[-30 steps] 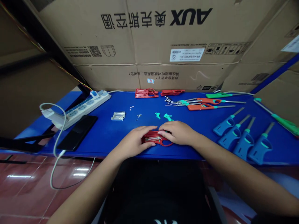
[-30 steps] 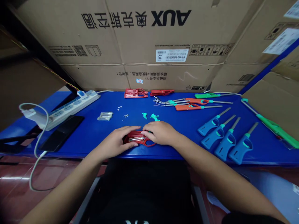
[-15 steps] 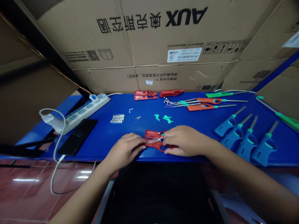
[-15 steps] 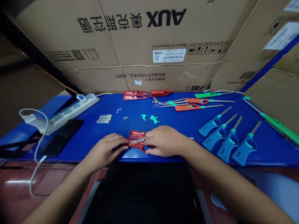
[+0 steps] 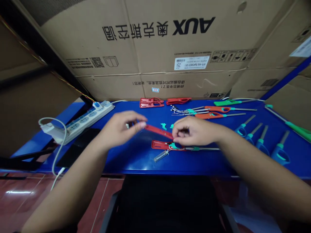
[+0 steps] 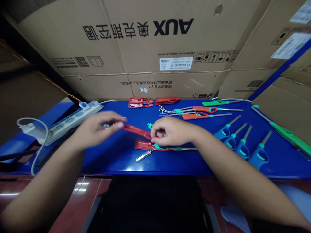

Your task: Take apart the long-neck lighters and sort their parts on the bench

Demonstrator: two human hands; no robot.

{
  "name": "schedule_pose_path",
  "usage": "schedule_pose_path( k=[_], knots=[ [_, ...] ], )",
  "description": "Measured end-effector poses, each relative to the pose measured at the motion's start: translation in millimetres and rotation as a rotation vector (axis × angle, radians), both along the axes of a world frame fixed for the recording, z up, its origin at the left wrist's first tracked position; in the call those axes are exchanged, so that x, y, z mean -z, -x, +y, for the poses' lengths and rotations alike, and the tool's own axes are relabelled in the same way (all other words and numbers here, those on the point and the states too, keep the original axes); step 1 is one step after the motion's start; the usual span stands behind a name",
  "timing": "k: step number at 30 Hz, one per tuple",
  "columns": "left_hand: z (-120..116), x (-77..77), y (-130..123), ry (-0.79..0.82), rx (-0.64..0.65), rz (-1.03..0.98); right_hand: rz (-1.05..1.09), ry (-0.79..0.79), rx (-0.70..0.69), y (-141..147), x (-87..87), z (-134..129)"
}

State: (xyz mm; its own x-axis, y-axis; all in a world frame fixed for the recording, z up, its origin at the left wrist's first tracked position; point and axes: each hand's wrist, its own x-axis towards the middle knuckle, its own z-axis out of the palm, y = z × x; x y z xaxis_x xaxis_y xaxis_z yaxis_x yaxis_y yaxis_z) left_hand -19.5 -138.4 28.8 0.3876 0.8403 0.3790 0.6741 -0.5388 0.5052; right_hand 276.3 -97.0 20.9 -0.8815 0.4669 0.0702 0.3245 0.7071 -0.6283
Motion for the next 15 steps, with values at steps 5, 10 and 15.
schedule_pose_path(
  k=[5,10,15],
  knots=[
    [75,6.7,3,-0.25,-0.586,-0.342,-0.233,-0.525,0.17,28,1.7,68],
    [92,39.3,3,-0.097,-0.644,-0.006,-0.448,-0.693,0.238,81,25.1,109],
    [92,49.3,18,0.033,-0.644,0.108,-0.53,-0.724,0.275,104,37.4,134]
  ],
)
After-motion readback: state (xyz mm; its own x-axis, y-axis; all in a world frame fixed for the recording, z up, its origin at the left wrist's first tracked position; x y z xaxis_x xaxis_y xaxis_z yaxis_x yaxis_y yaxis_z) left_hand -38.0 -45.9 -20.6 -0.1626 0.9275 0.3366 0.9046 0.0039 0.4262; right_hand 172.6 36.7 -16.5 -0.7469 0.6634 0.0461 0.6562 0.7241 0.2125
